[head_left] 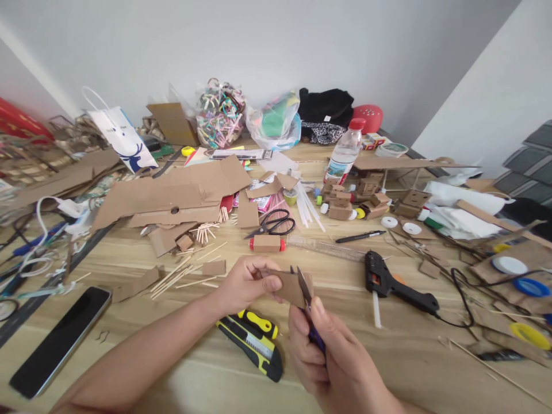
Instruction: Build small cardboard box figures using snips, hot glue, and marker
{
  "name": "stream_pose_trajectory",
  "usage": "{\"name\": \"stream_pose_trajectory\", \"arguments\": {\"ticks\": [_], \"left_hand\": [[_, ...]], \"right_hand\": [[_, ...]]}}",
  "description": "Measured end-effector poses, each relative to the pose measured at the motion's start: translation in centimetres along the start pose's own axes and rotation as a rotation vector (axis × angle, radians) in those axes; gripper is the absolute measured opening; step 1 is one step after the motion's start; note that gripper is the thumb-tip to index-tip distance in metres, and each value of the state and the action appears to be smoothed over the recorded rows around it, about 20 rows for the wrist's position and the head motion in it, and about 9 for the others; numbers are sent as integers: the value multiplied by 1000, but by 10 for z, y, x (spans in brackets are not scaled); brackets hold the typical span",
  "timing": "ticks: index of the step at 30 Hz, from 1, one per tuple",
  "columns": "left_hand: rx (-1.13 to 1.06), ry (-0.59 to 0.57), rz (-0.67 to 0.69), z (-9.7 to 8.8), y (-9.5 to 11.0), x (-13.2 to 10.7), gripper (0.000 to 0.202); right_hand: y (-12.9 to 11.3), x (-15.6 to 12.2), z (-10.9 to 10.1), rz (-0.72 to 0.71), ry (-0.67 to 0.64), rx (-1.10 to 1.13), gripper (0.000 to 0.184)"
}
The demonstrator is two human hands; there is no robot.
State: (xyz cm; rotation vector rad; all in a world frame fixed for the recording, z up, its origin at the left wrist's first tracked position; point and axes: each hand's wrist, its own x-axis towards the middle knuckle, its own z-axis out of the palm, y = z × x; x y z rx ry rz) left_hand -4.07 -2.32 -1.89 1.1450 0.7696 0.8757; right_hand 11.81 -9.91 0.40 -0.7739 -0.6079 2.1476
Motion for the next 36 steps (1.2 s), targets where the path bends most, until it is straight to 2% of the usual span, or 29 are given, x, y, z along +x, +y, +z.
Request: {"name": "stream_pose_trajectory", "arguments": {"ticks": [20,27,36], "left_hand": [[-71,5,6,4,-2,0,59],[-38,-69,-3,-6,0,0,54],[-27,-27,4,-4,-5,3,59]], "right_hand": [[4,0,-4,-43,-30,25,66],[2,1,-4,70,8,34,71],[1,2,-5,-8,-31,-18,69]]}}
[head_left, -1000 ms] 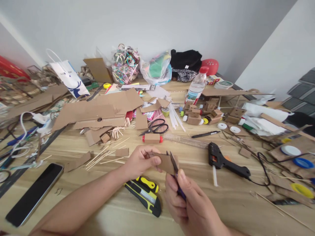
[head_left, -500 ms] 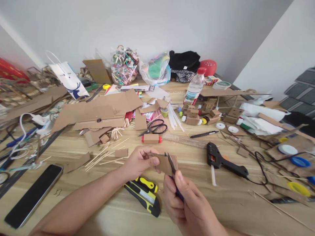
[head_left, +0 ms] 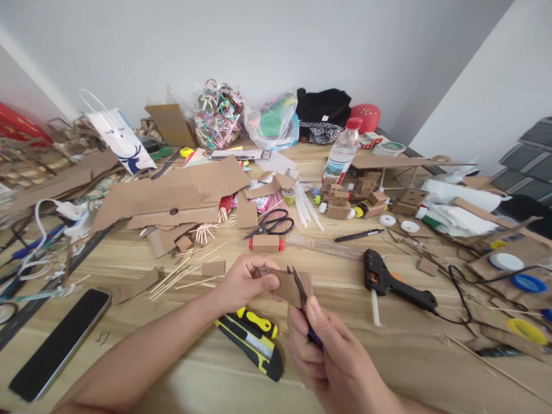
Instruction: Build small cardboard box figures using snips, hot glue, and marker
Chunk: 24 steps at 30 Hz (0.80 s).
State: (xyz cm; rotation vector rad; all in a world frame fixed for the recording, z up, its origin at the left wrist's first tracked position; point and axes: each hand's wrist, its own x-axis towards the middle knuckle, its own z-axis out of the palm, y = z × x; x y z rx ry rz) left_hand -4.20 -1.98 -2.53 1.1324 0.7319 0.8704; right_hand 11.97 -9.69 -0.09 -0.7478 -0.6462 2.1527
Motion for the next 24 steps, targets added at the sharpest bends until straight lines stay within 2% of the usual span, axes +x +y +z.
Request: {"name": "stream_pose_trajectory", "arguments": {"ticks": [14,24], "left_hand": [[-28,8,2,-1,-4,0,59],[-33,-48,-29,-3,0,1,57]], "right_hand": [[3,0,2,-13,21,-14,70],[-1,0,2,46,53,-36,71]]}}
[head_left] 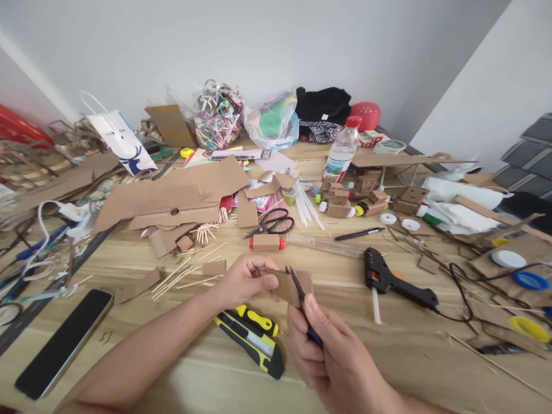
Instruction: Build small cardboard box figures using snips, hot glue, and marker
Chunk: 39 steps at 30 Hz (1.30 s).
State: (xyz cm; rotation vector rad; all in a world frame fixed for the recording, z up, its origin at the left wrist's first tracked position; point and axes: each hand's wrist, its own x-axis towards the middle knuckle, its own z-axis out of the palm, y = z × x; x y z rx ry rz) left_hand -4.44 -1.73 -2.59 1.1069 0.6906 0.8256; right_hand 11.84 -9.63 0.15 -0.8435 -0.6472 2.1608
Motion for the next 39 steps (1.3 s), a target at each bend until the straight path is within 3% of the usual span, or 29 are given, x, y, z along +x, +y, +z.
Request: {"name": "stream_pose_trajectory", "arguments": {"ticks": [14,25,39], "left_hand": [[-12,47,-12,3,-2,-2,61],[-182,98,41,-2,0,2,54],[-83,82,-16,5,-1,2,58]], "right_hand": [[3,-2,1,-45,-20,-9,71],[8,-1,-4,16,-111,70,63],[3,-1,-1,-44,-20,-25,69]]}}
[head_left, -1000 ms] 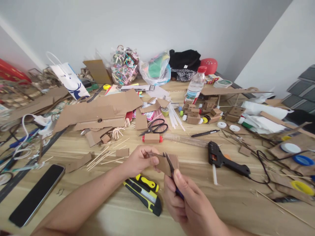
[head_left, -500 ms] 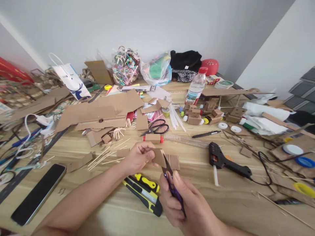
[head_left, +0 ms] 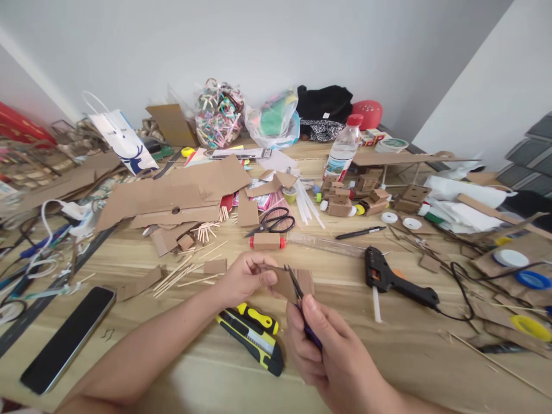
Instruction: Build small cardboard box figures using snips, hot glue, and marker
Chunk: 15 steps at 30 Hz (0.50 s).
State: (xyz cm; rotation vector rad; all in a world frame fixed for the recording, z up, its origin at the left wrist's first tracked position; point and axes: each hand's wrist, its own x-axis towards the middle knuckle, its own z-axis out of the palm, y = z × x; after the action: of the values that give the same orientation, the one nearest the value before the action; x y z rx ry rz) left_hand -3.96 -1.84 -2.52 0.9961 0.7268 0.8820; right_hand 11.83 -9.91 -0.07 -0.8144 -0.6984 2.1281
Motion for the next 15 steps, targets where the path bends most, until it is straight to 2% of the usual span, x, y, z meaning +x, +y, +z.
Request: {"name": "stream_pose_trajectory", "arguments": {"ticks": [6,15], "left_hand": [[13,-7,2,0,-4,0,59],[-4,-17,16,0,-4,-1,57]], "right_hand": [[1,-1,2,-2,48,18,69],[2,1,2,-52,26,-29,68]]}}
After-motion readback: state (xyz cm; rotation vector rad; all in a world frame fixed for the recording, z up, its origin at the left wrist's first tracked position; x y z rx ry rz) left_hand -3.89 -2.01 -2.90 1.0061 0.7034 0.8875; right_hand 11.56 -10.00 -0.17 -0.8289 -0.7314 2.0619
